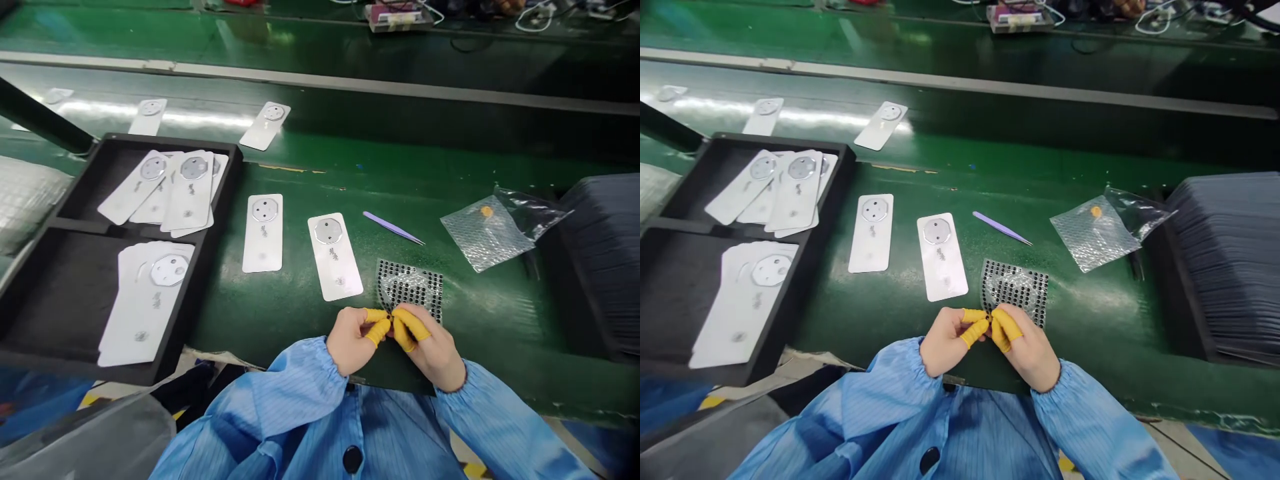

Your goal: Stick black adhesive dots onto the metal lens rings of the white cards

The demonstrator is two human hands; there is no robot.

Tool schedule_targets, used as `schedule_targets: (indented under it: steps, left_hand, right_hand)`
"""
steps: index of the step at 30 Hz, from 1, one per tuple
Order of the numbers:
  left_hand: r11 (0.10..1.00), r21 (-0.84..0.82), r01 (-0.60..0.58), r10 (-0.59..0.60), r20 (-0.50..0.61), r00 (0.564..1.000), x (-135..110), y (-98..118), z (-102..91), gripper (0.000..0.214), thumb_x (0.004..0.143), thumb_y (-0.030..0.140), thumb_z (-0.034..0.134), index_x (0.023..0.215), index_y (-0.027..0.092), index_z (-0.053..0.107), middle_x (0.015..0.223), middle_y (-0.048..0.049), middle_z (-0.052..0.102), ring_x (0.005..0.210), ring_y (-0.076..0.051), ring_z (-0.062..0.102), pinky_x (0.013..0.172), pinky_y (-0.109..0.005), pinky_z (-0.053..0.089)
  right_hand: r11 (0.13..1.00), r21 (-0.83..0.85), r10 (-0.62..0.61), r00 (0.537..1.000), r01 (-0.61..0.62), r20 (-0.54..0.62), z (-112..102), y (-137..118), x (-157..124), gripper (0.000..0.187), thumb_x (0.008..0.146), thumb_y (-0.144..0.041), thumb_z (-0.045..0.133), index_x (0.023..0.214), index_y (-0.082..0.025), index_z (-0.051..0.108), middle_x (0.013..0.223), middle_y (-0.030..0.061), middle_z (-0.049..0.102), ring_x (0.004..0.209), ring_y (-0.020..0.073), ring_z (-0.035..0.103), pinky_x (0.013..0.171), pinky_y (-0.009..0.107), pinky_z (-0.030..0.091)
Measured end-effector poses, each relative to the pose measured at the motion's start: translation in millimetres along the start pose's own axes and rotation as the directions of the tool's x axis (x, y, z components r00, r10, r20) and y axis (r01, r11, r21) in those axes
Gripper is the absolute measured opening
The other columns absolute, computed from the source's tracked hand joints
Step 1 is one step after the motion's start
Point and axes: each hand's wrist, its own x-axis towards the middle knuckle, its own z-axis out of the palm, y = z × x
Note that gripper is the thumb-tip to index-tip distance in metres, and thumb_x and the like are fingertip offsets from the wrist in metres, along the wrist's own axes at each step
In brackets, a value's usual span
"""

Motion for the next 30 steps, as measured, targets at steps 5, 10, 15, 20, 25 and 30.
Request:
schedule_targets:
  steps: [5, 10, 15, 20, 25, 30]
  left_hand:
    - [0.967, 0.253, -0.022, 0.024, -0.006, 1.000, -10, 26, -19.4, 0.030, 0.075, 0.039, 0.067, 0.090, 0.015, 0.073, 0.073, -0.0079, 0.073, 0.060, -0.019, 0.066, 0.060, -0.029, 0.054]
    - [0.656, 0.739, 0.156, 0.406, -0.519, 0.752, 13, 61, -47.2, 0.046, 0.078, 0.046, 0.064, 0.107, 0.011, 0.063, 0.120, -0.0219, 0.061, 0.112, -0.039, 0.054, 0.097, -0.051, 0.040]
    - [0.585, 0.766, 0.266, 0.338, -0.529, 0.778, 38, 62, -66.2, 0.047, 0.072, 0.019, 0.072, 0.114, 0.007, 0.052, 0.144, -0.0270, 0.036, 0.132, -0.046, 0.030, 0.107, -0.056, 0.024]
    - [0.676, 0.679, 0.286, 0.230, -0.563, 0.794, 33, 70, -89.3, 0.069, 0.061, 0.004, 0.074, 0.122, 0.002, 0.043, 0.130, -0.0286, 0.047, 0.122, -0.046, 0.043, 0.102, -0.056, 0.031]
    - [0.811, 0.566, 0.148, 0.197, -0.503, 0.842, 21, 84, -91.7, 0.059, 0.066, 0.017, 0.076, 0.118, 0.012, 0.048, 0.116, -0.0150, 0.060, 0.114, -0.034, 0.055, 0.096, -0.046, 0.044]
    - [0.997, -0.043, -0.060, 0.052, -0.154, 0.987, -13, 94, -49.2, 0.048, 0.069, 0.025, 0.077, 0.109, 0.015, 0.053, 0.101, -0.0088, 0.068, 0.084, -0.021, 0.067, 0.071, -0.032, 0.056]
  right_hand:
    - [0.986, 0.090, 0.145, 0.989, -0.141, -0.042, 3, 1, 12, 0.014, 0.089, -0.017, 0.052, 0.100, -0.021, 0.059, 0.096, 0.0076, 0.065, 0.086, 0.0176, 0.065, 0.076, 0.031, 0.056]
    - [0.996, 0.039, 0.088, 0.988, -0.084, -0.129, 2, -1, 13, 0.022, 0.086, -0.011, 0.055, 0.106, -0.021, 0.057, 0.103, 0.0092, 0.060, 0.093, 0.0188, 0.061, 0.080, 0.033, 0.054]
    - [0.997, 0.041, 0.078, 0.980, -0.071, -0.185, 1, 3, 6, 0.028, 0.085, -0.008, 0.056, 0.110, -0.021, 0.055, 0.105, 0.0097, 0.057, 0.092, 0.0192, 0.059, 0.077, 0.034, 0.053]
    - [0.995, 0.078, 0.086, 0.969, -0.069, -0.232, -2, -1, 5, 0.029, 0.084, -0.008, 0.058, 0.109, -0.021, 0.056, 0.103, 0.0093, 0.058, 0.090, 0.0191, 0.059, 0.076, 0.034, 0.053]
    - [0.993, 0.101, 0.085, 0.950, -0.057, -0.301, -8, -7, 7, 0.025, 0.083, -0.008, 0.060, 0.105, -0.020, 0.059, 0.098, 0.0076, 0.060, 0.086, 0.0180, 0.061, 0.072, 0.031, 0.053]
    - [0.996, 0.072, 0.070, 0.924, -0.046, -0.375, -12, -6, 11, 0.025, 0.079, -0.005, 0.063, 0.100, -0.017, 0.061, 0.096, 0.0074, 0.061, 0.081, 0.0167, 0.060, 0.069, 0.030, 0.052]
